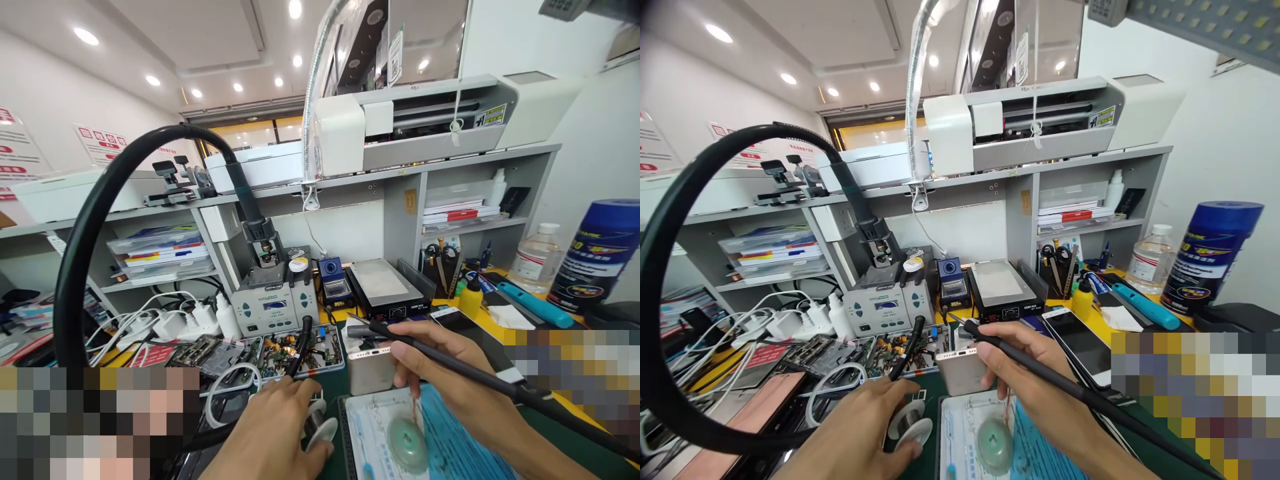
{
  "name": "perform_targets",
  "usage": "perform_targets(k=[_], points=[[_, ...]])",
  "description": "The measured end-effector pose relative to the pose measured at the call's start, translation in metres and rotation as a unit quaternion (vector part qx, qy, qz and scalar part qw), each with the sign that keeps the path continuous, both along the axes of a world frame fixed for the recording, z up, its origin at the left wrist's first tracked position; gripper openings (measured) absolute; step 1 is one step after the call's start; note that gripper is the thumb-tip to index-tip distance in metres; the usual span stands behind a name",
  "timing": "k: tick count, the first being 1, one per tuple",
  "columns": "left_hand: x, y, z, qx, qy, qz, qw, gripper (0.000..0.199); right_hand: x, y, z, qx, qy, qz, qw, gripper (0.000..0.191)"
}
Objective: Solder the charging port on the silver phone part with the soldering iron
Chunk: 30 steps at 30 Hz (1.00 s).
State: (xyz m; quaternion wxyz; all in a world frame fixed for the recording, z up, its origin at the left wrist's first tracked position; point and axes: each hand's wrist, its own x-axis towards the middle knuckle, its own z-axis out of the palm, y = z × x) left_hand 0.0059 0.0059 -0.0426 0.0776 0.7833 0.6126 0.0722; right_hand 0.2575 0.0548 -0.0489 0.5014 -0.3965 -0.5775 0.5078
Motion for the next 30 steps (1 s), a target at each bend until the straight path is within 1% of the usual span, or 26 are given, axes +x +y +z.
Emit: perform_targets(k=[2, 5, 7, 9, 11, 13, 16, 19, 23, 26, 30], points=[[-0.008, -0.001, 0.009, 0.001, -0.046, 0.012, 0.999, 0.036, -0.002, 0.000, -0.001, -0.002, 0.004, -0.008, 1.000, 0.045], [-0.018, 0.007, 0.026, 0.059, -0.098, 0.028, 0.993, 0.022, -0.004, -0.002, -0.005, 0.000, 0.009, -0.026, 1.000, 0.045], [-0.019, 0.022, 0.034, 0.108, -0.077, 0.028, 0.991, 0.021, -0.005, -0.005, -0.007, 0.003, 0.009, -0.040, 0.999, 0.045], [-0.014, 0.043, 0.036, 0.103, -0.064, 0.014, 0.993, 0.025, -0.006, -0.007, -0.009, 0.008, 0.009, -0.053, 0.999, 0.045], [-0.003, 0.065, 0.032, 0.090, -0.046, -0.016, 0.995, 0.025, -0.008, -0.009, -0.009, 0.015, 0.011, -0.064, 0.998, 0.045], [0.008, 0.085, 0.022, 0.084, -0.024, -0.041, 0.995, 0.020, -0.012, -0.011, -0.009, 0.021, 0.008, -0.081, 0.996, 0.045], [0.022, 0.106, 0.007, 0.093, 0.014, -0.045, 0.995, 0.025, -0.016, -0.014, -0.007, 0.040, -0.006, -0.137, 0.990, 0.043], [0.029, 0.119, -0.002, 0.110, 0.055, -0.039, 0.992, 0.028, -0.018, -0.016, -0.005, 0.078, -0.012, -0.183, 0.980, 0.037], [0.033, 0.135, -0.005, 0.164, 0.111, -0.052, 0.979, 0.030, -0.019, -0.015, -0.004, 0.093, -0.013, -0.203, 0.975, 0.034], [0.038, 0.146, -0.007, 0.211, 0.159, -0.087, 0.960, 0.030, -0.020, -0.014, -0.006, 0.085, -0.013, -0.208, 0.974, 0.039], [0.049, 0.159, -0.013, 0.247, 0.216, -0.146, 0.933, 0.033, -0.019, -0.013, -0.008, 0.076, -0.011, -0.207, 0.975, 0.043]])
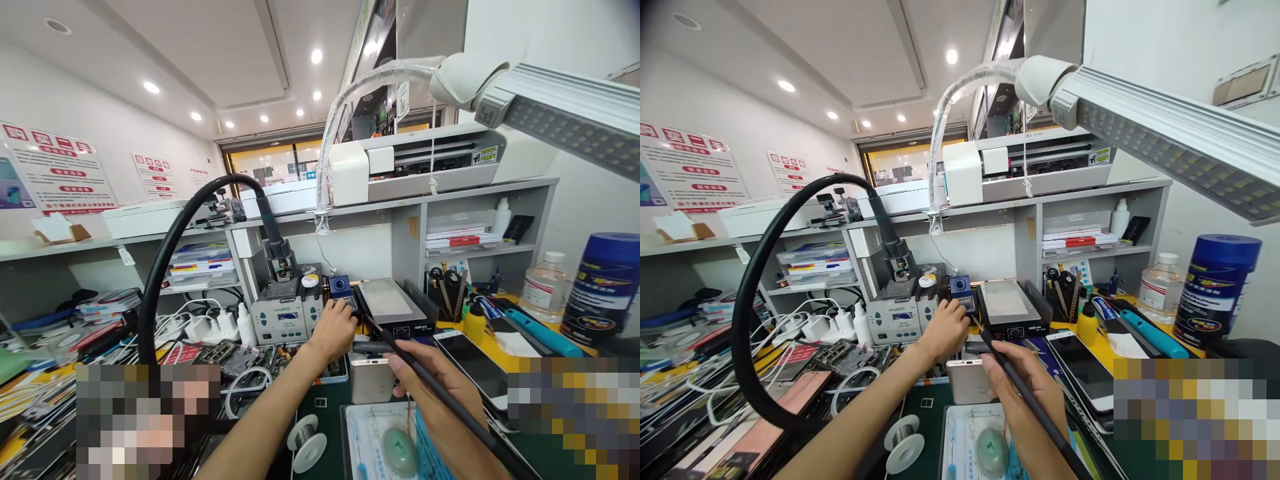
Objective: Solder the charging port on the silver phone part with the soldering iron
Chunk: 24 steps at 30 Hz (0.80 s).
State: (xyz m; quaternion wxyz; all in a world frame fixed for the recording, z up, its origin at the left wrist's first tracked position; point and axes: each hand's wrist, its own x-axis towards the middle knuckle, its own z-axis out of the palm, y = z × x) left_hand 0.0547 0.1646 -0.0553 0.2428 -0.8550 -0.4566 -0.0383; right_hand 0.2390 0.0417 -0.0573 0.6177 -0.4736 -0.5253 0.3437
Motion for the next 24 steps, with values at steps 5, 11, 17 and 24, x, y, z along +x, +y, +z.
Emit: perform_targets(k=[5, 11, 17, 24], points=[[0.007, 0.012, -0.009, 0.035, 0.033, -0.014, 0.999, 0.034, 0.003, -0.002, 0.001, 0.006, 0.007, 0.009, 1.000, 0.044], [0.004, 0.024, -0.015, 0.025, 0.062, -0.007, 0.998, 0.034, 0.005, -0.003, -0.003, -0.009, 0.014, 0.027, 0.999, 0.041], [0.011, 0.037, -0.016, -0.023, 0.098, -0.008, 0.995, 0.034, 0.005, -0.002, -0.006, -0.026, 0.024, 0.034, 0.999, 0.042], [0.015, 0.045, -0.015, -0.046, 0.125, -0.037, 0.990, 0.034, 0.005, -0.002, -0.001, -0.013, 0.025, 0.032, 0.999, 0.045]])
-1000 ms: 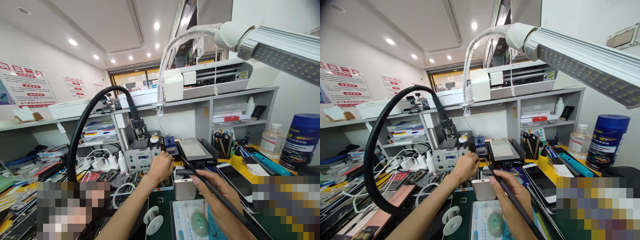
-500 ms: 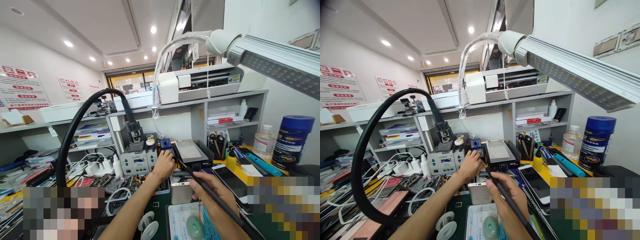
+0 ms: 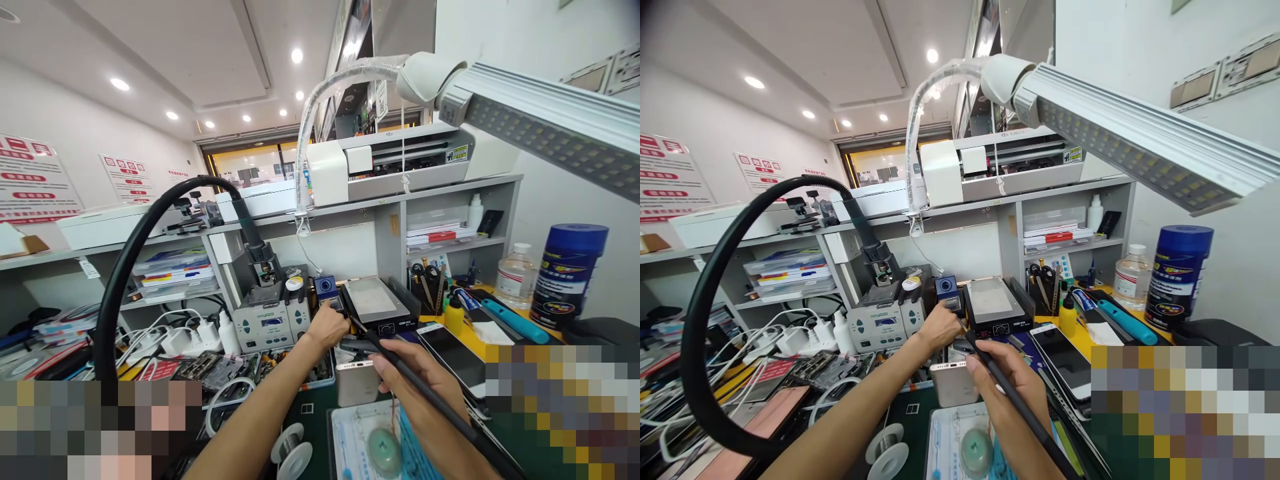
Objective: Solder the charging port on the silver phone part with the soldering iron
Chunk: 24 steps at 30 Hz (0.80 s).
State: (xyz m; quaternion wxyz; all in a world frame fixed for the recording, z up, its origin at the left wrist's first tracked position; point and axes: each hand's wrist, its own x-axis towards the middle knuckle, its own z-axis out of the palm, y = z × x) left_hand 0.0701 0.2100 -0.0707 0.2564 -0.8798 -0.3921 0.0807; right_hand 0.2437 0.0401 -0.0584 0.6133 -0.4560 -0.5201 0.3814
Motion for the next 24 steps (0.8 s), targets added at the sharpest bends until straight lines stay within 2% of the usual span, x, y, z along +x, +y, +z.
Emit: perform_targets(k=[8, 24], points=[[-0.0011, 0.0064, 0.0007, -0.020, 0.011, -0.021, 1.000, 0.034, 0.0017, 0.0004, 0.0000, 0.002, 0.000, 0.008, 1.000, 0.043], [-0.0002, 0.0067, 0.0020, -0.067, 0.038, 0.022, 0.997, 0.034, 0.0024, 0.0032, -0.0048, 0.013, 0.015, 0.036, 0.999, 0.035]])
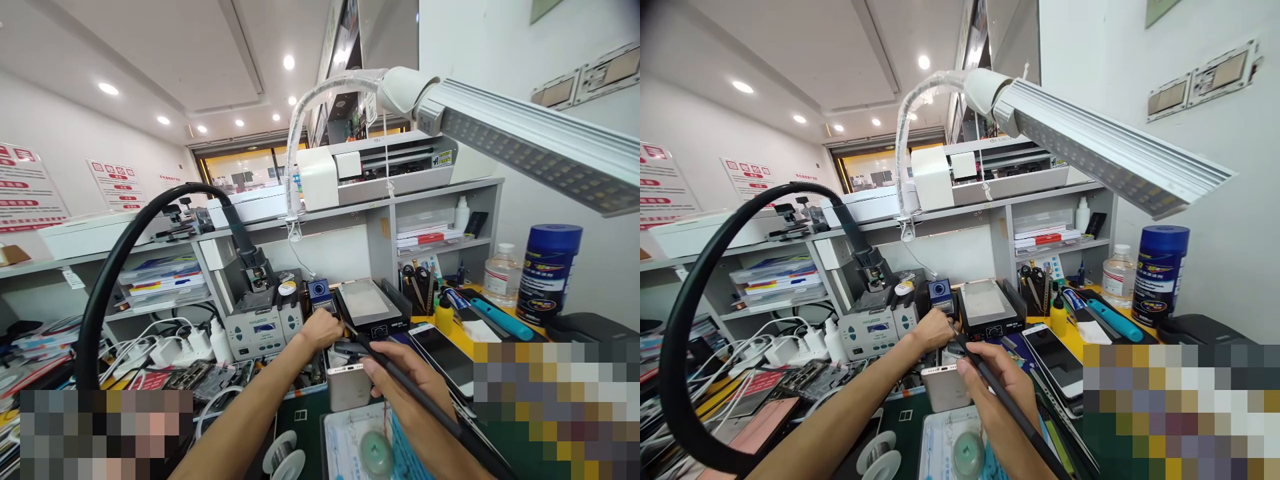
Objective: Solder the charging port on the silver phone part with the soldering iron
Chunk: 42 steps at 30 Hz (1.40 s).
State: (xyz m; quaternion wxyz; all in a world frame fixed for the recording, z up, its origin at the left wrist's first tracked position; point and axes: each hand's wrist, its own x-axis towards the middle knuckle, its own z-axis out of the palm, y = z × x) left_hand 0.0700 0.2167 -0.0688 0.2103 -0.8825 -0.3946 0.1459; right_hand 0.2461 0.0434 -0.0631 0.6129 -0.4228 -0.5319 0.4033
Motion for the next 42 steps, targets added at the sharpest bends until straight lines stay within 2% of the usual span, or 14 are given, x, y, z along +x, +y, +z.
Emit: perform_targets(k=[5, 11, 14, 21, 26, 35, 42], points=[[-0.003, -0.006, -0.001, 0.014, -0.026, -0.004, 1.000, 0.034, 0.001, 0.000, 0.000, 0.006, -0.001, 0.008, 1.000, 0.033], [-0.026, -0.019, 0.003, 0.013, -0.035, -0.007, 0.999, 0.033, 0.002, 0.000, -0.001, -0.004, -0.002, 0.008, 1.000, 0.035], [-0.030, -0.026, 0.005, 0.021, -0.037, -0.010, 0.999, 0.033, 0.001, -0.001, 0.002, -0.004, -0.003, 0.009, 1.000, 0.034], [-0.034, -0.036, 0.013, 0.060, -0.044, -0.073, 0.995, 0.033, 0.002, -0.004, 0.008, -0.006, -0.014, 0.006, 1.000, 0.034], [-0.045, -0.041, 0.013, 0.068, -0.034, -0.090, 0.993, 0.031, 0.002, -0.005, 0.006, -0.007, -0.015, 0.003, 1.000, 0.034], [-0.033, -0.040, 0.010, 0.031, -0.009, -0.047, 0.998, 0.032, 0.001, -0.003, 0.008, 0.001, -0.016, 0.000, 1.000, 0.034], [-0.019, -0.022, 0.010, 0.011, -0.014, 0.002, 1.000, 0.034, 0.001, -0.004, 0.007, -0.002, -0.012, -0.004, 1.000, 0.032]])
